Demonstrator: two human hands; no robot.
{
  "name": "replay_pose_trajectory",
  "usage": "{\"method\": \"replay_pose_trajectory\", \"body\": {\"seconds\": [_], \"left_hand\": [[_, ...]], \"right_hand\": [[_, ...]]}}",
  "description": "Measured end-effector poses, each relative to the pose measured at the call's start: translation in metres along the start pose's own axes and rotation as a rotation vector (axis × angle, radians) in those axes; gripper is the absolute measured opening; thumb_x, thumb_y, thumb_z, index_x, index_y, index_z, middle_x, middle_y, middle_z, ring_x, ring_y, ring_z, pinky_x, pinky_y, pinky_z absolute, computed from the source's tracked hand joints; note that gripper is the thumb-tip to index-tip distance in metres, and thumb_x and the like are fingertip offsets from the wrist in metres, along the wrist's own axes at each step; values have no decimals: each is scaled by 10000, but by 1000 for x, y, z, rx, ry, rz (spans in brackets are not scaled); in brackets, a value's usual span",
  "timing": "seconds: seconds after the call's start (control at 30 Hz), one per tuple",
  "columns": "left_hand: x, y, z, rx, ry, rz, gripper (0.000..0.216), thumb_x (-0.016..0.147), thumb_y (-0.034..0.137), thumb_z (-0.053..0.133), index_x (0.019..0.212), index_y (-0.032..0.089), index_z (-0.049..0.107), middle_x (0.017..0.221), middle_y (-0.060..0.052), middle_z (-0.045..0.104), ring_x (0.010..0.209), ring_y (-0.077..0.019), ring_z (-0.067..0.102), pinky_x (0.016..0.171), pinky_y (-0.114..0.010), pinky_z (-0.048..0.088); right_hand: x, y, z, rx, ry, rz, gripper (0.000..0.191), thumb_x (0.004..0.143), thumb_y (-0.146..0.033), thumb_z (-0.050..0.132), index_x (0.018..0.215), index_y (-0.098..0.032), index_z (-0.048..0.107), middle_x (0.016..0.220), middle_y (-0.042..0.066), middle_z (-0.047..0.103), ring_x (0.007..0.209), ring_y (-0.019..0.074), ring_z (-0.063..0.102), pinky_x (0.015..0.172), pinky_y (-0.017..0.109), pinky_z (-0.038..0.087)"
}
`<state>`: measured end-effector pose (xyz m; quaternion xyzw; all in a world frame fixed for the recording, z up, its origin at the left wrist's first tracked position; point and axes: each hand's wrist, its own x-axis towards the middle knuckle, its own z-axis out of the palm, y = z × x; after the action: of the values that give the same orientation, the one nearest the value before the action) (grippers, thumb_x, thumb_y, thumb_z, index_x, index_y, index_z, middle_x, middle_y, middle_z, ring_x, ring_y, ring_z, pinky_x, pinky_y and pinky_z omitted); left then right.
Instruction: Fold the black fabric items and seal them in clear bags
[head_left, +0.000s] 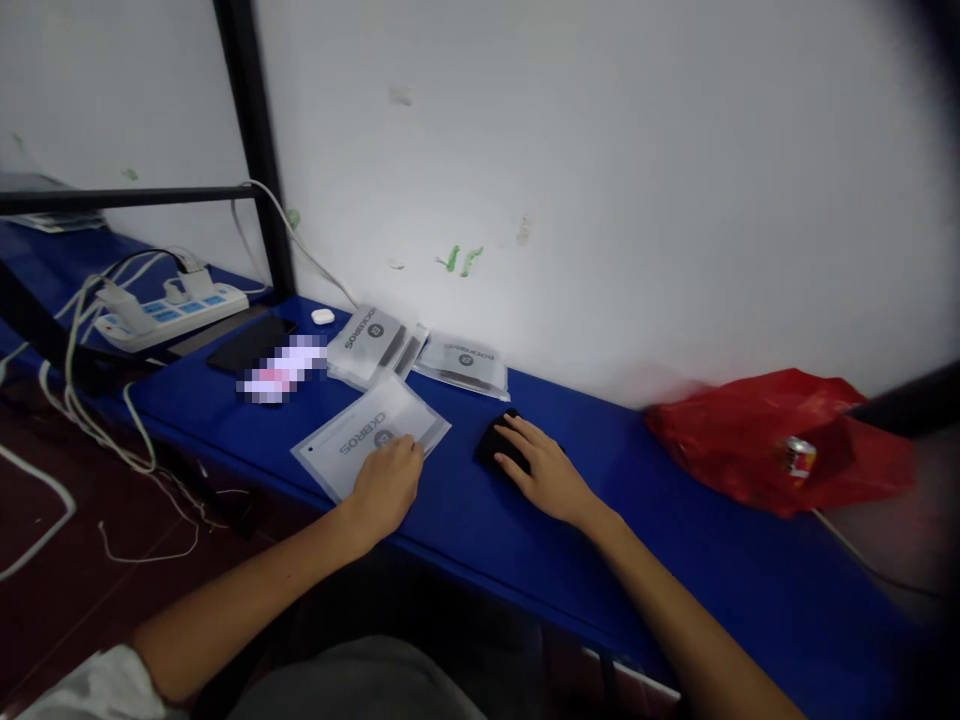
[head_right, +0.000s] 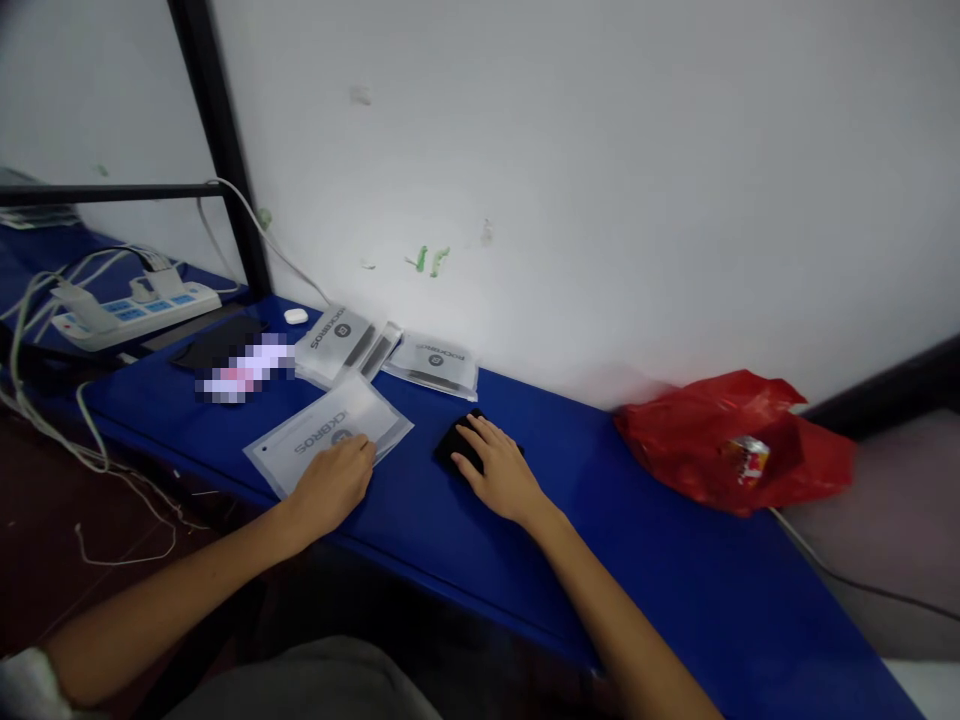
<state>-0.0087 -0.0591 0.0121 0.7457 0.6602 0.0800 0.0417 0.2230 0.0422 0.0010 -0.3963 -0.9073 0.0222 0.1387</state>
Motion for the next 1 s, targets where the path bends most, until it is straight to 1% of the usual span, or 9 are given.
{"method": "replay_pose_trajectory", "body": {"seconds": [0.1,0.2,0.3,0.37,0.47,0.57,0.63,0.73,1.0], "left_hand": [[4,21,7,19,26,151,247,828,5,387,895,114,599,881,-123,605,826,-245,591,647,-339,475],[8,40,11,76,118,275,228,796,-15,429,869,126,591,869,-101,603,840,-238,580,689,-347,481],[14,50,9,130,223,331,267,782,-50,396,833,136,581,844,-84,595,829,-231,573,681,-345,479],[19,50,5,136,313,355,271,795,-46,382,815,145,574,824,-73,585,808,-222,566,663,-336,475],[28,46,-2,102,409,400,252,830,-14,383,796,156,566,803,-58,573,777,-203,555,647,-318,469],[36,43,-8,-2,392,445,214,850,19,409,825,159,570,832,-44,580,807,-184,560,677,-297,476],[39,43,-12,-101,367,457,193,857,41,421,855,164,570,856,-33,586,828,-169,564,701,-283,479],[40,43,-16,-221,353,473,194,854,50,416,855,172,567,857,-19,584,818,-150,565,727,-272,477],[37,34,-17,-335,348,479,202,866,56,395,838,158,567,840,-29,574,801,-151,555,749,-284,475]], "right_hand": [[-19,6,-8,-30,14,72,497,905,-434,417,1300,-147,511,1401,162,447,1309,305,397,1061,518,354],[-40,11,-18,-95,-4,180,487,905,-423,421,1296,-149,514,1395,151,459,1294,305,418,1047,497,376],[-60,14,-28,-184,-25,282,470,897,-403,446,1274,-136,533,1364,156,495,1261,316,456,1023,500,399],[-70,11,-34,-248,35,309,435,889,-372,465,1235,-127,560,1335,168,521,1237,327,479,1006,529,403],[-76,-8,-41,-295,253,201,354,889,-296,474,1173,-120,590,1271,169,574,1177,304,532,962,506,447],[-71,-38,-44,-251,398,-96,292,890,-195,476,1149,-140,598,1179,125,638,1102,232,577,914,401,495],[-64,-56,-44,-247,391,-246,294,880,-126,462,1139,-130,603,1146,117,653,1087,222,576,889,373,505],[-53,-68,-40,-287,332,-341,308,864,-68,439,1120,-86,609,1099,136,661,1051,233,579,856,366,512],[-35,-70,-22,-471,256,-322,265,855,-48,432,1017,-79,639,989,140,667,894,239,595,738,357,517]]}}
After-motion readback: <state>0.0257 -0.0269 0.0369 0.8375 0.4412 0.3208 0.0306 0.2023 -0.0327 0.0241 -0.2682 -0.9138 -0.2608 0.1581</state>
